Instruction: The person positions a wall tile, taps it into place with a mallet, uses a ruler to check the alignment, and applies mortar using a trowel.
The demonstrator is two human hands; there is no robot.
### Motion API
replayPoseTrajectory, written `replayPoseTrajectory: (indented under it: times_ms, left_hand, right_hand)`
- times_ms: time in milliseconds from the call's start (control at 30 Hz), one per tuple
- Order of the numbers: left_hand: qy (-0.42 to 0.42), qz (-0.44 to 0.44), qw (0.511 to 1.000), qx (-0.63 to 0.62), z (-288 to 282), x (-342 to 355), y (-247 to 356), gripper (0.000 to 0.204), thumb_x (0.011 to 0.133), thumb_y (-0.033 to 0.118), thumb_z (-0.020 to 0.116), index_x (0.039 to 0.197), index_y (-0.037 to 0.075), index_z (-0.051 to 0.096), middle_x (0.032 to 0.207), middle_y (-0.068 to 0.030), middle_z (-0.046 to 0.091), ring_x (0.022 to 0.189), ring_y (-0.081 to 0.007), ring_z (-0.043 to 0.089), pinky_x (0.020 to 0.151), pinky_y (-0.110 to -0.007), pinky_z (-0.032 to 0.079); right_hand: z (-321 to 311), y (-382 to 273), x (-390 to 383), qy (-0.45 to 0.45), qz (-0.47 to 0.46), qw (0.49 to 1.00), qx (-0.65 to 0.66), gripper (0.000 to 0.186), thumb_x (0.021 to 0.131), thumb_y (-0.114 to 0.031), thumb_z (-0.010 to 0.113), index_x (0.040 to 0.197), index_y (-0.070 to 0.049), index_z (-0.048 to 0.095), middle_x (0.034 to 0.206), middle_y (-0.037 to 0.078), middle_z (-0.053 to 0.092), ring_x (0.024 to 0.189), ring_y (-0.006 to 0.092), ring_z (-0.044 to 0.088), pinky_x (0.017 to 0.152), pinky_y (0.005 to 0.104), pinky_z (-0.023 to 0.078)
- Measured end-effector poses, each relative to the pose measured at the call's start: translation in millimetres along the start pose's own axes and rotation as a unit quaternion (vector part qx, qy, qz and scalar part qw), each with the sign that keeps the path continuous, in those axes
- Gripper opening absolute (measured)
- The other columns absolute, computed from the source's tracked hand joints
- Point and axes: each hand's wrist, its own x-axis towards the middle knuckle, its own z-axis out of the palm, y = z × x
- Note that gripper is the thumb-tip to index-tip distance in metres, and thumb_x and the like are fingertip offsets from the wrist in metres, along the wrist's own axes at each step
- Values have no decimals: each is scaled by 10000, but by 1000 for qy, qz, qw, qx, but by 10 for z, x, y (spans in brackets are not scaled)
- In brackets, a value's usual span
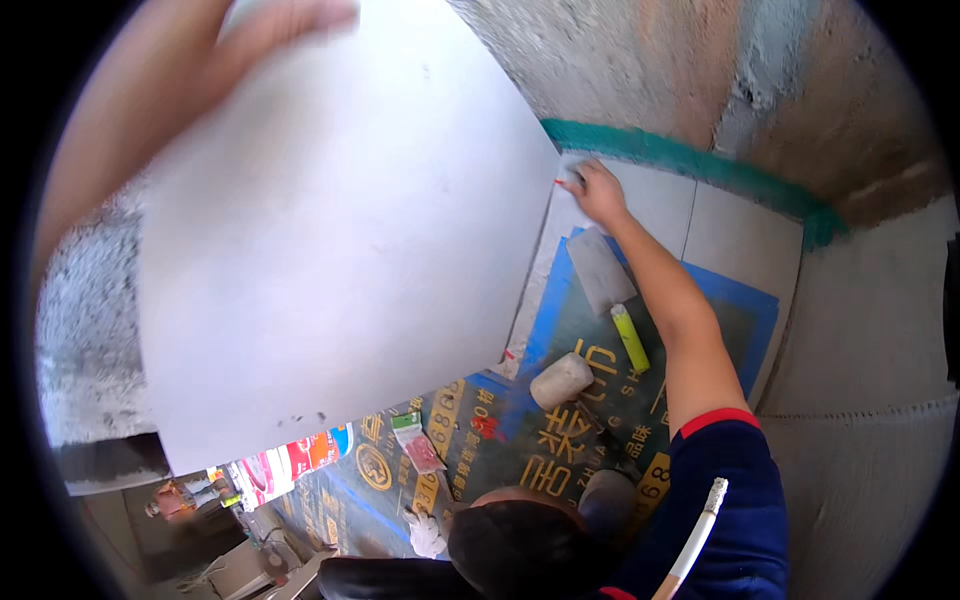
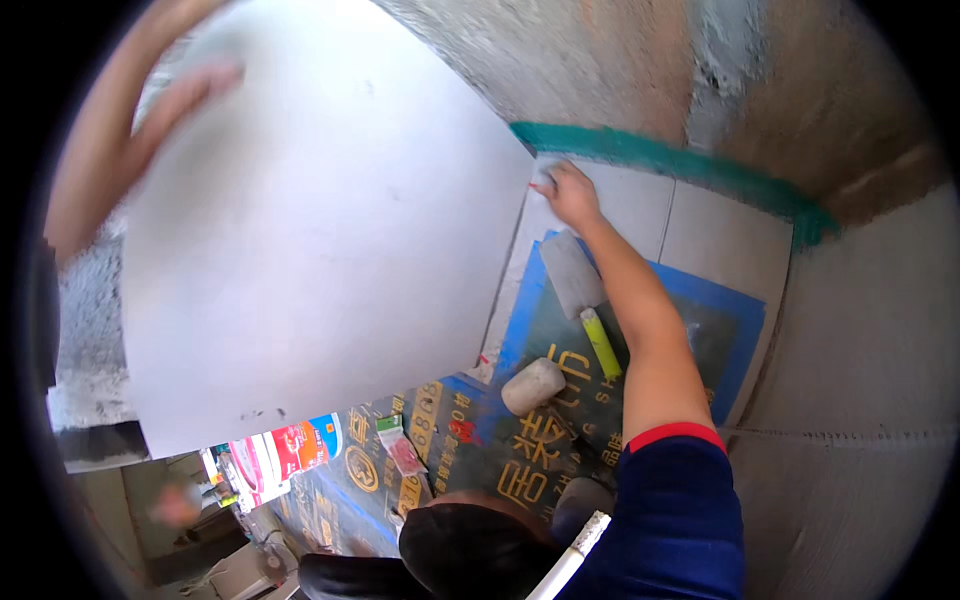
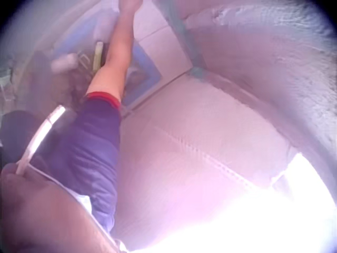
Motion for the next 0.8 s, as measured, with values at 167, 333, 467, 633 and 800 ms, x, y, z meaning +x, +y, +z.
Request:
replayPoseTrajectory:
  times_ms: [167,333,467,633,800]
  left_hand:
    - [-45,0,954,-298,-88,-1550,195,381,706,-8,657,1083,48,645,1104,-154,622,1061,-319,582,903,-437,454]
    - [-129,-56,858,-493,242,-2738,583,118,683,51,704,745,36,604,693,-93,574,640,-280,577,572,-371,441]
    - [-93,-149,791,-586,1078,-3162,1159,207,734,163,738,704,34,580,633,-113,534,577,-284,543,518,-370,410]
    - [-40,-251,667,-701,1936,-2952,2087,371,790,314,730,730,5,533,668,-127,565,597,-289,561,570,-351,446]
    - [-1,-294,632,-717,2531,-2616,3055,441,725,386,765,772,19,525,764,-161,583,717,-355,566,648,-426,464]
  right_hand:
    - [-238,-229,-37,-63,102,992,24,372,804,-299,673,1072,-44,635,1020,140,605,865,292,617,778,382,492]
    - [-343,-289,-179,-7,244,967,75,415,849,-324,638,1130,-21,606,1021,164,636,864,242,628,777,339,491]
    - [-1093,-1563,-905,73,213,931,289,289,948,-256,535,1021,12,613,826,53,617,786,110,572,713,257,462]
    - [-1412,-2720,-2641,-105,263,951,126,252,895,-226,600,985,8,585,798,133,607,690,234,580,658,342,473]
    - [-1266,-2735,-3733,-209,203,953,-81,361,803,-219,671,1066,-8,542,1034,224,512,977,403,503,816,467,422]
